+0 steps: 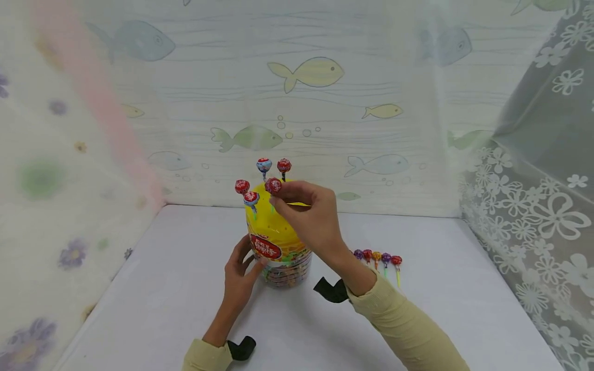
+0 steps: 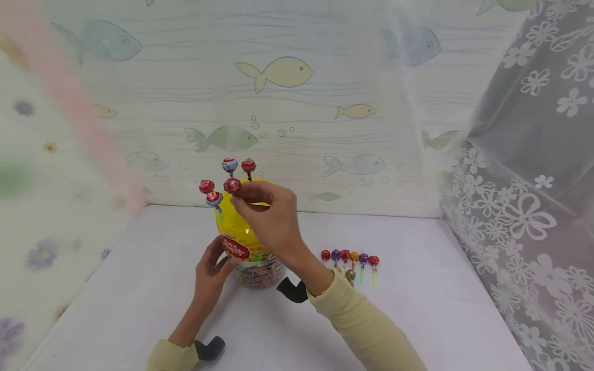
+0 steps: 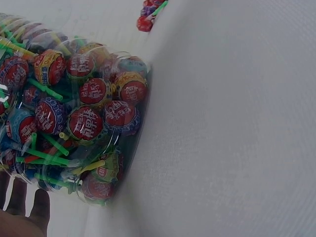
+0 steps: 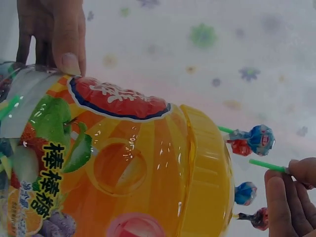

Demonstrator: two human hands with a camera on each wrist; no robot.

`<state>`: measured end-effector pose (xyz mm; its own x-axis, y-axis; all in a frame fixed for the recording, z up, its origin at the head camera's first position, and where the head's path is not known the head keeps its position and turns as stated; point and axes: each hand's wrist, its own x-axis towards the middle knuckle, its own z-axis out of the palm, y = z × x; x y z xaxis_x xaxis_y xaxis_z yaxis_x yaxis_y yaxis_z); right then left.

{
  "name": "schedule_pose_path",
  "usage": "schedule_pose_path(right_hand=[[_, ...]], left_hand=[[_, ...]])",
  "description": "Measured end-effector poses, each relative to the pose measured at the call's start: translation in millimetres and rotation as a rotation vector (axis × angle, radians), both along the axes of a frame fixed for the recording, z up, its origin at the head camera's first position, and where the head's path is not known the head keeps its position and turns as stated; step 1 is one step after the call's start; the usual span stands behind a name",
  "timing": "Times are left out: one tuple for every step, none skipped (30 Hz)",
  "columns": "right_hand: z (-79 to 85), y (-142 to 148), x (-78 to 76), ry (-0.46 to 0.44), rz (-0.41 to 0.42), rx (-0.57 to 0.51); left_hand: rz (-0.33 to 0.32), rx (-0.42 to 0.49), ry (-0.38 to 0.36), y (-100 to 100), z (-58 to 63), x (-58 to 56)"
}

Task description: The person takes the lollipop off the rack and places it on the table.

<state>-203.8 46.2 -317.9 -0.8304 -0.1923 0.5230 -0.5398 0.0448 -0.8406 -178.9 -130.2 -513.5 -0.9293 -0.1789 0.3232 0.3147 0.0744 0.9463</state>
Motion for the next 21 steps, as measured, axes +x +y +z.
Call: schedule_pose_path(right_hand=[[-0.9,1.7,1.1,-0.002,-0.001,-0.002],[-2.0,3.3,2.0,-0.004,-0.002,-0.003],[-3.2,4.9,3.0,-0.006,-0.003,-0.005],[-4.5,6.7,4.1,-0.007,-0.005,-0.006],[-5.7,8.7,5.3,-0.008,-0.008,-0.006],[-6.8,10.8,6.5,-0.008,-0.009,-0.008],[-8.3,12.9,7.5,-0.006,-0.009,-0.01],[-9.8,15.2,8.5,-0.005,-0.007,-0.012],[-11.4,17.5,9.3,-0.001,-0.004,-0.015],[-13.1,19.8,10.1,0.001,0.001,-0.02],[-14.9,22.1,10.7,0.004,0.007,-0.025],[-16.9,24.5,11.3,0.007,0.011,-0.03],[-18.9,26.9,11.8,0.008,0.014,-0.035],[-20.9,29.3,12.4,0.007,0.015,-0.039],[-22.9,31.5,13.0,0.006,0.013,-0.041],[-25.1,33.8,13.6,0.003,0.01,-0.043],[-27.1,36.2,14.5,0.0,0.004,-0.044],[-29.1,38.6,15.4,-0.003,-0.003,-0.046],[-31.3,41.0,16.0,-0.006,-0.009,-0.048],[-33.7,43.2,16.5,-0.009,-0.014,-0.05],[-35.9,45.3,17.1,-0.012,-0.018,-0.053]], left_hand=[[-0.001,-0.001,-0.002,0.1,0.3,0.2],[-0.001,-0.002,-0.004,0.2,0.5,0.3],[0.0,-0.004,-0.007,0.2,0.4,0.4],[0.001,-0.005,-0.013,0.3,0.4,0.5],[0.001,-0.008,-0.015,0.2,0.5,0.5],[0.002,-0.01,-0.016,0.2,0.7,0.7],[0.003,-0.01,-0.02,0.0,0.4,0.6],[0.004,-0.009,-0.022,-0.2,0.0,0.4],[0.006,-0.006,-0.024,-0.3,-0.2,0.3],[0.007,-0.004,-0.023,-0.4,0.1,0.4],[0.008,-0.002,-0.024,-0.4,0.2,0.5],[0.008,0.002,-0.025,-0.3,0.3,0.7],[0.008,0.003,-0.025,-0.3,0.3,0.7],[0.008,0.002,-0.022,-0.2,0.6,1.0],[0.008,0.001,-0.021,0.0,1.2,1.4],[0.007,-0.002,-0.018,0.3,1.5,1.6],[0.005,-0.002,-0.017,0.3,1.5,1.7],[0.004,-0.001,-0.015,0.4,1.4,1.7],[0.004,-0.002,-0.013,0.4,1.1,1.6],[0.004,0.0,-0.011,0.5,1.0,1.7],[0.002,0.004,-0.01,0.6,0.7,1.5]])
